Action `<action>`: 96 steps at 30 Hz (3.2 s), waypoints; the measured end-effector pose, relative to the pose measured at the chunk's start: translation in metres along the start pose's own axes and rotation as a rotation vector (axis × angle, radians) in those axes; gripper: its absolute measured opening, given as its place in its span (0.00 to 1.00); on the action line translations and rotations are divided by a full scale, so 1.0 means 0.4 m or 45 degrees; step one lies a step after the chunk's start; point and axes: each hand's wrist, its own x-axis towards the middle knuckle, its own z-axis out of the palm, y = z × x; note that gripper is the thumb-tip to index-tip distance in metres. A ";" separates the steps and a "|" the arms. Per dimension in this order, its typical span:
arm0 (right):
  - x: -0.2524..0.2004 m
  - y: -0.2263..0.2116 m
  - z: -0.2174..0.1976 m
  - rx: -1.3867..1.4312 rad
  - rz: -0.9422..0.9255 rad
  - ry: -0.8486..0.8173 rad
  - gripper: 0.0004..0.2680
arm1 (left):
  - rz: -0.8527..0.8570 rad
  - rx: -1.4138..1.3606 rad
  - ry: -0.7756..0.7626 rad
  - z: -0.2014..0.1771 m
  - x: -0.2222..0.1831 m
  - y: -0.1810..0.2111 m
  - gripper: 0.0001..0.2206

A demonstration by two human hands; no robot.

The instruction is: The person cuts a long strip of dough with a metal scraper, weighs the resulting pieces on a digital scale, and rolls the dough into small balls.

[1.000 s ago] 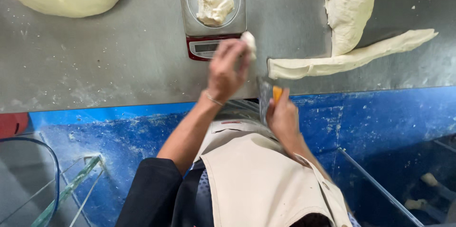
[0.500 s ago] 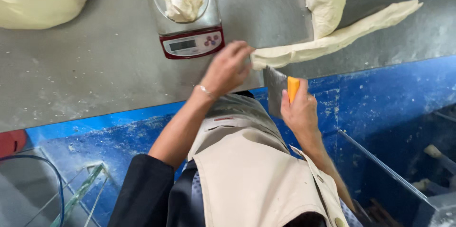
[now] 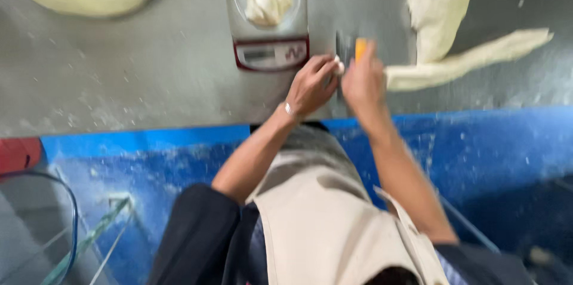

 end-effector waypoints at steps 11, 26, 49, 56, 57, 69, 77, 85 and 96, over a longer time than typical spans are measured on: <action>-0.329 -0.002 -0.069 0.111 0.155 -0.354 0.18 | 0.111 0.919 0.169 -0.315 0.284 -0.109 0.31; -0.245 0.015 -0.260 0.034 0.367 -0.114 0.15 | -0.400 -0.228 -0.301 0.028 -0.067 -0.086 0.10; -0.222 -0.060 -0.079 0.055 0.226 -0.248 0.15 | 0.038 0.632 -0.121 -0.277 0.190 -0.031 0.31; -0.249 -0.030 -0.195 0.012 0.433 -0.059 0.16 | -0.256 0.052 -0.560 -0.035 -0.036 -0.021 0.17; -0.242 -0.034 -0.199 0.013 0.468 -0.067 0.16 | -0.279 0.054 -0.472 0.000 -0.051 -0.027 0.19; -0.126 -0.119 -0.040 -0.153 0.146 -0.218 0.15 | -0.685 -0.181 -0.016 0.062 -0.118 -0.080 0.07; -0.236 -0.095 -0.036 -0.241 0.210 -0.403 0.18 | -0.729 -0.321 0.284 -0.060 -0.022 0.027 0.08; -0.266 -0.068 -0.103 -0.029 0.117 -0.453 0.15 | 0.134 0.826 0.274 -0.339 0.233 -0.101 0.14; -0.226 -0.039 -0.238 0.001 0.344 -0.192 0.16 | 0.029 0.017 -0.487 0.012 0.039 -0.038 0.23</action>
